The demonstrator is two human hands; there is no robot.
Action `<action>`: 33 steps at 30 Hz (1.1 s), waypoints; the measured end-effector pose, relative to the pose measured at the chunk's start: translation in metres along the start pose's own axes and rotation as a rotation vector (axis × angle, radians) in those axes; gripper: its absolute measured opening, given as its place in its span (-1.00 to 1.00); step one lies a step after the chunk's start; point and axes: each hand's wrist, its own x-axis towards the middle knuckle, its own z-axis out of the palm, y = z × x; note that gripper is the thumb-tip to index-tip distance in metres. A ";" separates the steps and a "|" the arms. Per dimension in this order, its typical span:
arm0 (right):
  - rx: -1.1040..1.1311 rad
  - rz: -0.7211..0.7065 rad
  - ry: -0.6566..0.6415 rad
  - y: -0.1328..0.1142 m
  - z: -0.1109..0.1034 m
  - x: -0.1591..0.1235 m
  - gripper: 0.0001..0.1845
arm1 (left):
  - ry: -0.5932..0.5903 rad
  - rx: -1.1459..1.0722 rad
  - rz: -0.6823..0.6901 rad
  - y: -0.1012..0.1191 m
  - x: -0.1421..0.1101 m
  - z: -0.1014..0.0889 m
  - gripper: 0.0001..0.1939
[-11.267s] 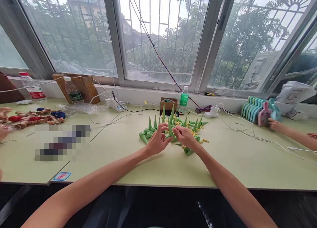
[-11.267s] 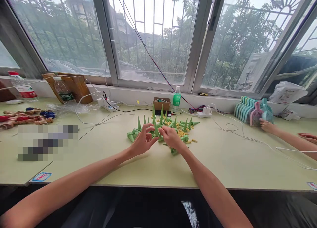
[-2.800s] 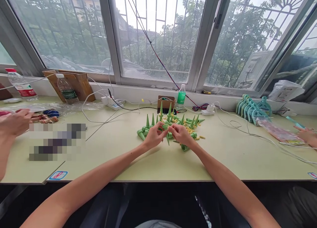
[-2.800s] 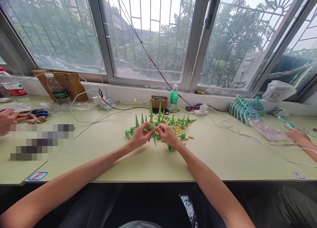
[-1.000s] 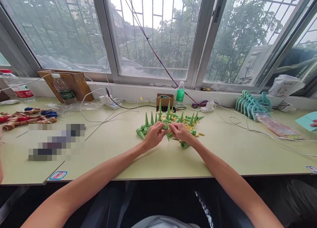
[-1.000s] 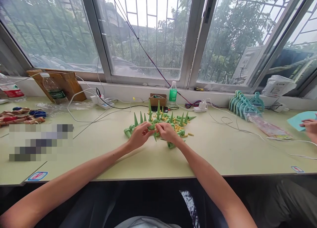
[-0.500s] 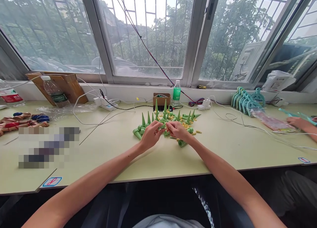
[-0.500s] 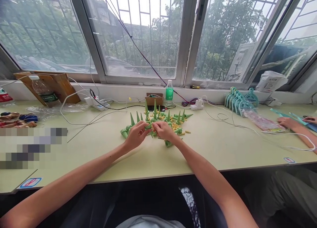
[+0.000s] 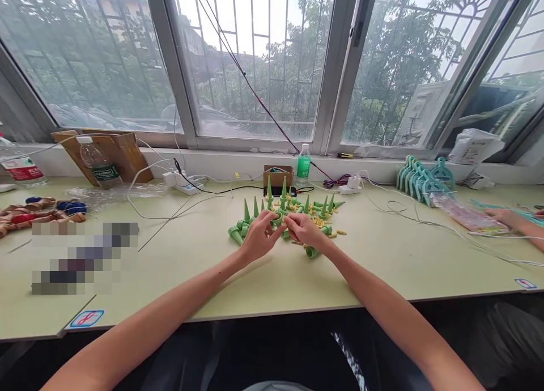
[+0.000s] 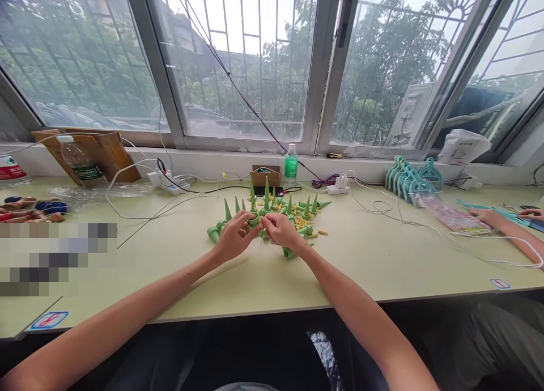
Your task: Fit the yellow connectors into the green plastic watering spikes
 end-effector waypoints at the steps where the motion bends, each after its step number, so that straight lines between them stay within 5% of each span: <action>1: -0.011 0.002 0.009 0.001 0.000 0.000 -0.56 | -0.006 -0.003 -0.008 0.001 0.000 0.000 -0.75; 11: -0.062 -0.012 0.118 0.008 0.001 0.002 -0.57 | 0.048 -0.342 -0.221 0.006 0.003 -0.001 -0.64; 19: -0.098 -0.051 0.064 0.001 0.002 -0.002 -0.58 | -0.070 -0.728 -0.483 0.004 0.008 -0.004 -0.58; 33: -0.097 -0.030 0.091 0.006 0.000 0.000 -0.60 | -0.173 -0.685 -0.416 0.006 0.003 -0.003 -0.60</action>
